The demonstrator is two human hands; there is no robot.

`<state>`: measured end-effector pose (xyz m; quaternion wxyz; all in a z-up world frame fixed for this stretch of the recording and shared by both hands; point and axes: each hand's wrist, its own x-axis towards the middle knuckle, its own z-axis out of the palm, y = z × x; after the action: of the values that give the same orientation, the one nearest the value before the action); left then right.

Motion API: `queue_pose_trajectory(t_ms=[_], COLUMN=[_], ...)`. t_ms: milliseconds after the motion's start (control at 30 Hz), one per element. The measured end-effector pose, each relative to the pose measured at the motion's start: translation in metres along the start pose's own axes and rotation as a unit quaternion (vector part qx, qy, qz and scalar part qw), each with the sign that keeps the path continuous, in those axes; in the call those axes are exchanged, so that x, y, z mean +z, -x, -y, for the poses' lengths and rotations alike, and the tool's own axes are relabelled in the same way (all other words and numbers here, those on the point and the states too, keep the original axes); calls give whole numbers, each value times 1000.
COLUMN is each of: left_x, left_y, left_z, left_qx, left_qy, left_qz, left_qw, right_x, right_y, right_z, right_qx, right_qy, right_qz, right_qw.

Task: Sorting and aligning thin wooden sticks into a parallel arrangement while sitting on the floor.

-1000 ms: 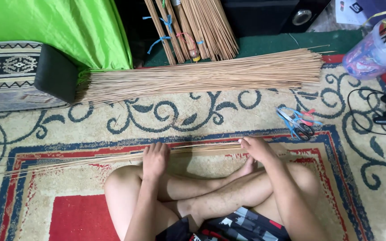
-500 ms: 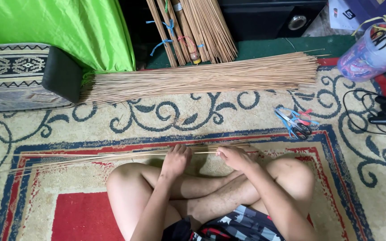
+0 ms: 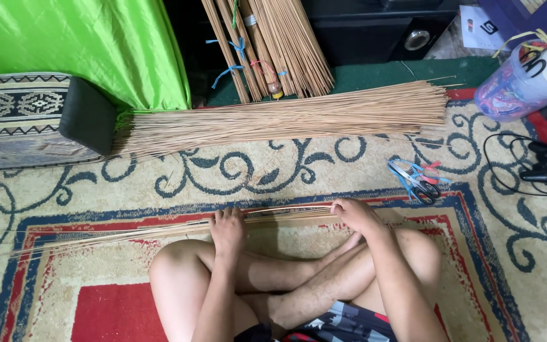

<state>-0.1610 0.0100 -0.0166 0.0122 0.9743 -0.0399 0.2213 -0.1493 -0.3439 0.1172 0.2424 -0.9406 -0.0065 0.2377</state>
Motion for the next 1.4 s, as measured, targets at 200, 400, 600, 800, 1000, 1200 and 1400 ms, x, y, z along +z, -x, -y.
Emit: queue_pose_trajectory(t_ms=[200, 400, 600, 800, 1000, 1200, 1400], left_x=[15, -2, -10, -30, -24, -33, -16], left_y=[0, -6, -18, -27, -24, -28, -18], left_z=[-15, 9, 23, 38, 38, 26, 23], left_qx=[91, 11, -40, -3, 28, 38, 84], left_qy=[82, 95, 134, 122, 138, 149, 107], left_qz=[11, -25, -43, -99, -97, -94, -104], left_qw=[992, 995, 989, 988, 985, 984, 985], right_x=[19, 16, 17, 8, 6, 6, 18], right_y=[-8, -18, -41, -37, -41, -36, -33], right_z=[13, 2, -25, -12, -18, -13, -13], right_qx=[-29, -45, -171, -242, -285, -285, -268], right_qy=[-67, -94, -54, -92, -52, -87, -34], right_qz=[10, -39, -198, -264, -283, -288, -279], right_qw=[997, 994, 964, 929, 914, 910, 921])
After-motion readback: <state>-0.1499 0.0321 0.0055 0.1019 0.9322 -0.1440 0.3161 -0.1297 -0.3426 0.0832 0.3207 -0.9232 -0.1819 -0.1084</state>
